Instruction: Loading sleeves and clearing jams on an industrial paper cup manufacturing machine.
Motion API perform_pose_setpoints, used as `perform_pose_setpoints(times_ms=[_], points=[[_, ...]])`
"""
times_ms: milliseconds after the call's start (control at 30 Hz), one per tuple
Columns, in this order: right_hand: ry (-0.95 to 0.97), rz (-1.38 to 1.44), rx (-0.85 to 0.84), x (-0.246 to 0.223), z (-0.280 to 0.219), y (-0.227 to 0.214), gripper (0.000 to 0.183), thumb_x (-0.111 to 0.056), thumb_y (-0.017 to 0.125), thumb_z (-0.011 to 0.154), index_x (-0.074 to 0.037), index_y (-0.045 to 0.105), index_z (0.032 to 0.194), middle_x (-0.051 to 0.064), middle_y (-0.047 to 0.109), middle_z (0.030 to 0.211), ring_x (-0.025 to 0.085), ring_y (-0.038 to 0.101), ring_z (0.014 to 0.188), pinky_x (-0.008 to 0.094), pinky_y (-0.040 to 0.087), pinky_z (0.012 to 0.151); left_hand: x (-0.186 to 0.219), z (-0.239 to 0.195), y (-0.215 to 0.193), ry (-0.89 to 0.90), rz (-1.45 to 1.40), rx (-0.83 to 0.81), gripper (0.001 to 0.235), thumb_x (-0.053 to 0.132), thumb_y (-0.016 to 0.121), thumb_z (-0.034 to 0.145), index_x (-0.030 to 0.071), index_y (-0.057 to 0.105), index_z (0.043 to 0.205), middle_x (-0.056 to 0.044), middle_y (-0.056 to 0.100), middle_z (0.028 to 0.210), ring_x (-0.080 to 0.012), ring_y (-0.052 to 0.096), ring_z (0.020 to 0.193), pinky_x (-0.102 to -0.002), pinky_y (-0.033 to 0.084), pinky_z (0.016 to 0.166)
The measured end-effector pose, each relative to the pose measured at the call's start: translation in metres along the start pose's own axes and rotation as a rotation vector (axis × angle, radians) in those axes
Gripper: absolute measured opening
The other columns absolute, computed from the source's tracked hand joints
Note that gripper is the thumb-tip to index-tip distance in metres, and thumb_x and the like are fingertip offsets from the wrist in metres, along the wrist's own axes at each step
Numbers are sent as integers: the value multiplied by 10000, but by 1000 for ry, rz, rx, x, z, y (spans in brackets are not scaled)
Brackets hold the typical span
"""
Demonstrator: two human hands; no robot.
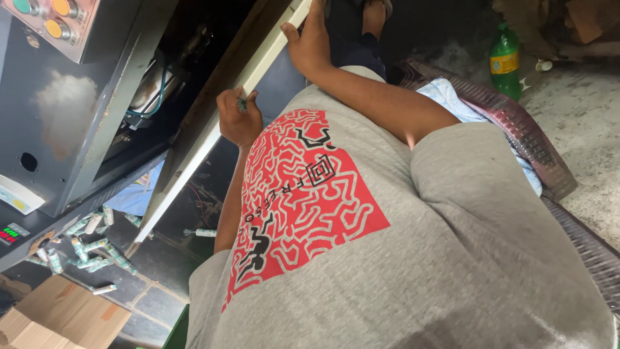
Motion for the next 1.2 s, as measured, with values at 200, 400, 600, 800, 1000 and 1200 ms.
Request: perform_pose_setpoints(times_ms=[200, 400, 600, 800, 1000, 1200], points=[[-13, -24, 9, 5, 4, 6, 1004, -204, 769, 991, -4, 5, 1610, 319, 323, 1604, 446, 463, 1446, 415, 429, 1186, -4, 3, 1, 9, -3, 2, 324, 237, 906, 820, 109, 688, 1023, -24, 685, 1079, -212, 743, 851, -314, 588, 702], [-14, -30, -2, 4, 8, 7, 1051, -209, 764, 993, -11, -55, 1621, 313, 179, 1680, 437, 365, 1523, 403, 376, 1243, -3, 9, -4, 18, 26, 8, 327, 235, 903, 815, 113, 687, 1028, -29, 680, 1074, -230, 731, 847, -326, 574, 694], [-63, -16, -15, -26, 10, -6, 1151, -134, 770, 970, -74, -193, 1598, 340, 111, 1678, 474, 348, 1510, 418, 386, 1217, -3, 14, -8, 87, 56, 19, 333, 249, 905, 812, 113, 696, 1034, -53, 649, 1043, -244, 697, 784, -346, 542, 642], [27, 52, -71, -35, 7, -12, 1165, -84, 725, 970, -113, -255, 1599, 321, 208, 1682, 437, 441, 1492, 405, 413, 1208, -9, 8, -3, 87, 86, 38, 322, 271, 902, 804, 128, 723, 1030, -47, 610, 950, -235, 659, 700, -352, 509, 582], [-71, -6, -87, -25, 7, -14, 1172, -59, 730, 979, -94, -274, 1581, 378, 136, 1666, 470, 346, 1514, 422, 338, 1238, -12, 5, 0, 78, 115, 33, 309, 279, 892, 827, 134, 726, 1045, -34, 610, 931, -230, 651, 687, -348, 507, 586], [-122, -31, -120, -31, 11, -13, 1174, -94, 717, 986, -75, -310, 1555, 384, 297, 1577, 431, 493, 1406, 401, 426, 1158, -15, 9, -1, 70, 140, 67, 316, 282, 886, 813, 150, 717, 1045, -32, 612, 933, -232, 654, 708, -360, 504, 607]])
Point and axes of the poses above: each hand's wrist, its own z-axis towards the middle knuckle, its own y-axis out of the palm, x = y × z, the point moved 1 cm from there along z, towards the middle knuckle
